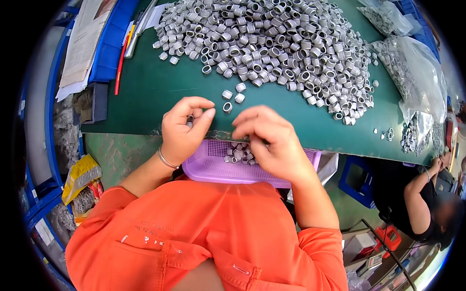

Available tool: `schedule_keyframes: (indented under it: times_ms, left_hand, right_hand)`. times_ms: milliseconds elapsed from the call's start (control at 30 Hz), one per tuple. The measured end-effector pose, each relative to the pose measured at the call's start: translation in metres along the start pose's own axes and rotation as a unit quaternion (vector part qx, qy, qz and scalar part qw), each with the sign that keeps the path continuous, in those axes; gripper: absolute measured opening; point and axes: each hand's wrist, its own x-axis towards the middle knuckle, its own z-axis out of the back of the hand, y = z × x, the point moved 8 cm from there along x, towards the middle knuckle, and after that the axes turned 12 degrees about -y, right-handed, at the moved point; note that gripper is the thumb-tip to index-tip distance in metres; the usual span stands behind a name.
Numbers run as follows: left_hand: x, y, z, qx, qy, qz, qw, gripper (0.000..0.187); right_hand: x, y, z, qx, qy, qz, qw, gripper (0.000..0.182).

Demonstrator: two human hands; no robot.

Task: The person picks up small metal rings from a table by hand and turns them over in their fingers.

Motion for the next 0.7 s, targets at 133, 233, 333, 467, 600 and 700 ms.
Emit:
schedule_keyframes:
  times_ms: [133, 233, 333, 467, 600, 700]
  left_hand:
    - [0.004, -0.013, -0.017, 0.143, 0.096, -0.036, 0.984, 0.023]
    - [0.004, -0.014, -0.021, 0.153, 0.081, -0.078, 0.982, 0.024]
    - [0.006, -0.016, -0.021, 0.159, 0.079, -0.073, 0.981, 0.027]
    - [0.008, -0.017, -0.024, 0.167, 0.095, -0.068, 0.979, 0.027]
    - [0.004, -0.012, -0.023, 0.143, 0.078, -0.085, 0.983, 0.023]
    - [0.004, -0.015, -0.018, 0.116, 0.053, -0.113, 0.985, 0.021]
  right_hand:
    - [0.023, -0.003, -0.002, -0.196, -0.113, 0.090, 0.970, 0.024]
    - [0.022, -0.006, -0.003, -0.247, -0.121, 0.122, 0.954, 0.023]
    - [0.008, -0.043, 0.005, 0.170, -0.155, -0.172, 0.958, 0.022]
    - [-0.002, -0.047, 0.007, 0.343, -0.116, -0.227, 0.904, 0.027]
    - [-0.008, -0.028, 0.006, 0.349, -0.034, -0.187, 0.918, 0.021]
    - [-0.004, -0.011, 0.006, 0.126, 0.062, -0.052, 0.989, 0.029]
